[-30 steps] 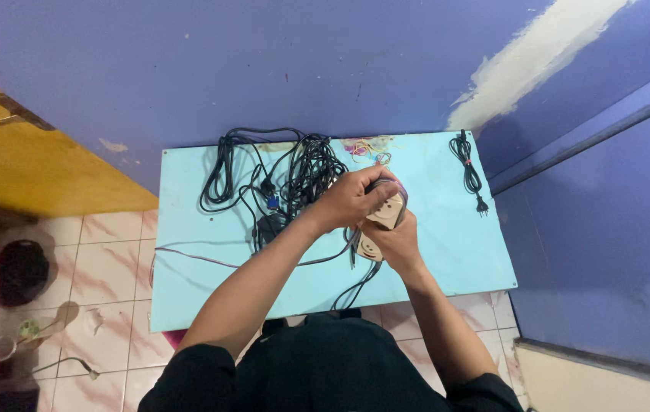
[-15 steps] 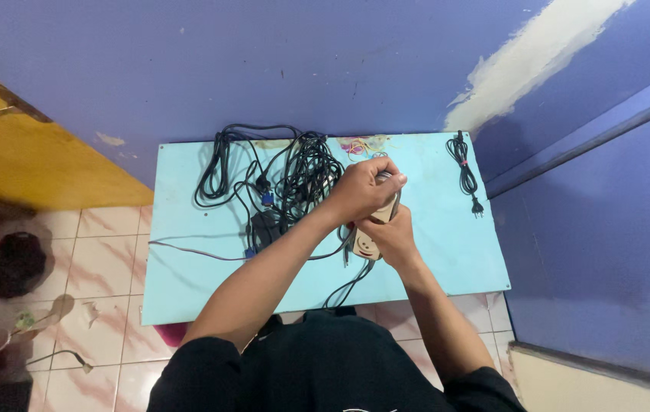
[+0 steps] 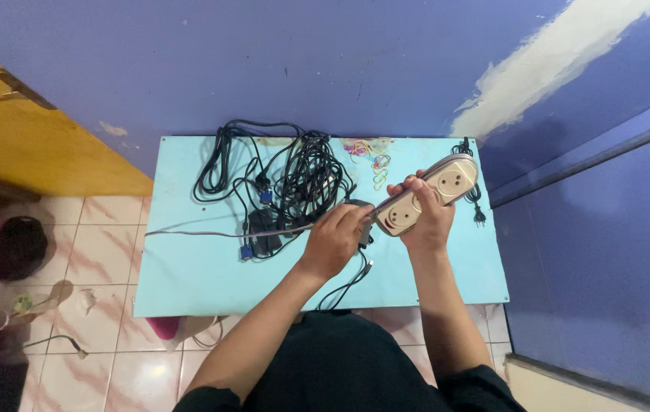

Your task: The person untangles a pile of black cables on a light blue table and then wraps the cord of a white power strip around its body. The person handles the cables and power strip by hand, moving them on the table surface.

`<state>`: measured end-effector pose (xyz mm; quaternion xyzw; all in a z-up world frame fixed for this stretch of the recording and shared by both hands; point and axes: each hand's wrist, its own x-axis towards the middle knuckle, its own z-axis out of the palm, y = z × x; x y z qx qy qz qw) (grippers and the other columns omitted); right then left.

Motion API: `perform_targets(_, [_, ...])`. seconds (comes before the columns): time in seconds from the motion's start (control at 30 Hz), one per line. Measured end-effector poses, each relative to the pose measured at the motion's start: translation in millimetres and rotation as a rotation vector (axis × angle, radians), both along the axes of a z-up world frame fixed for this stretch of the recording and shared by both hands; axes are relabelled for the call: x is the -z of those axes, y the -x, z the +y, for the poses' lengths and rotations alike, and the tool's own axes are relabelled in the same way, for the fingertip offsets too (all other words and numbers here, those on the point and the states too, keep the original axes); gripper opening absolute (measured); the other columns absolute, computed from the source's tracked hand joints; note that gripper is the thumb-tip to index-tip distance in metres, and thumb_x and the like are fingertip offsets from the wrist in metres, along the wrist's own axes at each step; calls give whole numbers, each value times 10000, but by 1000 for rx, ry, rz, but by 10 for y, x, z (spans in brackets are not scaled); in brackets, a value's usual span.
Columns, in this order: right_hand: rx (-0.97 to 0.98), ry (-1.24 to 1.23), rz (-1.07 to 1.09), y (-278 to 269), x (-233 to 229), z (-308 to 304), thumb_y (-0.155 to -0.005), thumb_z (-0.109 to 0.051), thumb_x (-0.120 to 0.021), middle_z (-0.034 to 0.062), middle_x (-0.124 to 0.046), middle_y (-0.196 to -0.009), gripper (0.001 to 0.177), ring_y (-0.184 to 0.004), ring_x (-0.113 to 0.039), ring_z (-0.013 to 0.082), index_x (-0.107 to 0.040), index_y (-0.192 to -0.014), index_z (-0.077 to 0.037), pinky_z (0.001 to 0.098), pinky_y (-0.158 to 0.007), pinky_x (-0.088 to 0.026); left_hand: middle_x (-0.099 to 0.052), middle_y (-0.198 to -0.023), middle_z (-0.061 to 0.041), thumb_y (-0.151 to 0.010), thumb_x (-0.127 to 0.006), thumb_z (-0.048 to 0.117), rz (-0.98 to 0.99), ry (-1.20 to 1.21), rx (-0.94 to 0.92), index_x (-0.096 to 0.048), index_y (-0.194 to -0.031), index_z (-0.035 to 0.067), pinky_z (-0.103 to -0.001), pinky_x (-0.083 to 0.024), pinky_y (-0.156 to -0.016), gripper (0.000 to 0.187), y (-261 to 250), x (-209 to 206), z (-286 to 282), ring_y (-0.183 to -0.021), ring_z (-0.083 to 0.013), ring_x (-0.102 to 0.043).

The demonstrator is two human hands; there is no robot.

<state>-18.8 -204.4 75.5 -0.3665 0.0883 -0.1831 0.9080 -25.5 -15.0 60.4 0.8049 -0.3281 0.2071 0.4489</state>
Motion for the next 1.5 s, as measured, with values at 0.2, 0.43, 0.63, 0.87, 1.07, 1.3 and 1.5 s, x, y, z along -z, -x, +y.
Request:
perform_targets(0.2, [72,-23,-84,-6,-28,-16,-914,-22,-705,94,-636,-927,277,-824,-642,230,-557,-1148,-18,481,-894,-551,-710,-861,-22,-1062,-597,106,497,150,-29,-668,-1115,96,-330,-531,-727,88,-80,209,-78,-780,-147,-667])
perform_targets(0.43, [123,-118,-60,16,11,154,-910,-59,-691,74,-620,-932,278,-835,-628,212,-545,-1146,-42,443,-899,-538,-531,-751,38,-1028,-663,162,1151,560,399,-631,-1164,110,-261,-367,-510,149,-173,321,68,-615,-57,-455])
perform_targets(0.63, [209,-92,-16,94,-24,366,-932,-40,-652,76,-620,-936,238,-830,-629,207,-544,-1145,-40,453,-887,-557,-707,-957,-82,-1067,-625,199,49,19,-7,-631,-1158,96,-332,-550,-714,137,-30,95,232,-847,-232,-684])
perform_targets(0.87, [281,-88,-31,111,-84,676,-945,-30,-638,82,-618,-927,230,-815,-630,212,-529,-1147,-31,445,-870,-575,-707,-803,-100,-1033,-620,209,594,298,125,-628,-1208,56,-307,-525,-593,232,19,19,234,-644,-152,-663])
perform_targets(1.07, [308,-97,-22,147,-130,902,-935,-43,-648,72,-618,-920,246,-818,-636,207,-528,-1150,-46,436,-889,-570,-690,-784,-7,-1057,-640,230,739,418,155,-707,-1269,84,-251,-460,-543,265,37,57,341,-620,-43,-538])
perform_targets(1.3, [336,-186,-18,181,-126,1017,-938,-57,-647,50,-617,-923,206,-827,-622,179,-535,-1109,-83,416,-894,-556,-620,-842,32,-1022,-613,239,1029,632,283,-663,-1240,88,-208,-482,-503,271,-52,80,345,-586,-40,-589])
perform_targets(1.5, [442,-89,41,104,-124,991,-915,-55,-632,66,-622,-915,221,-833,-648,223,-538,-1114,-35,434,-871,-563,-679,-864,-28,-1048,-646,265,819,477,75,-653,-1092,25,-232,-500,-609,244,4,173,247,-698,-84,-620])
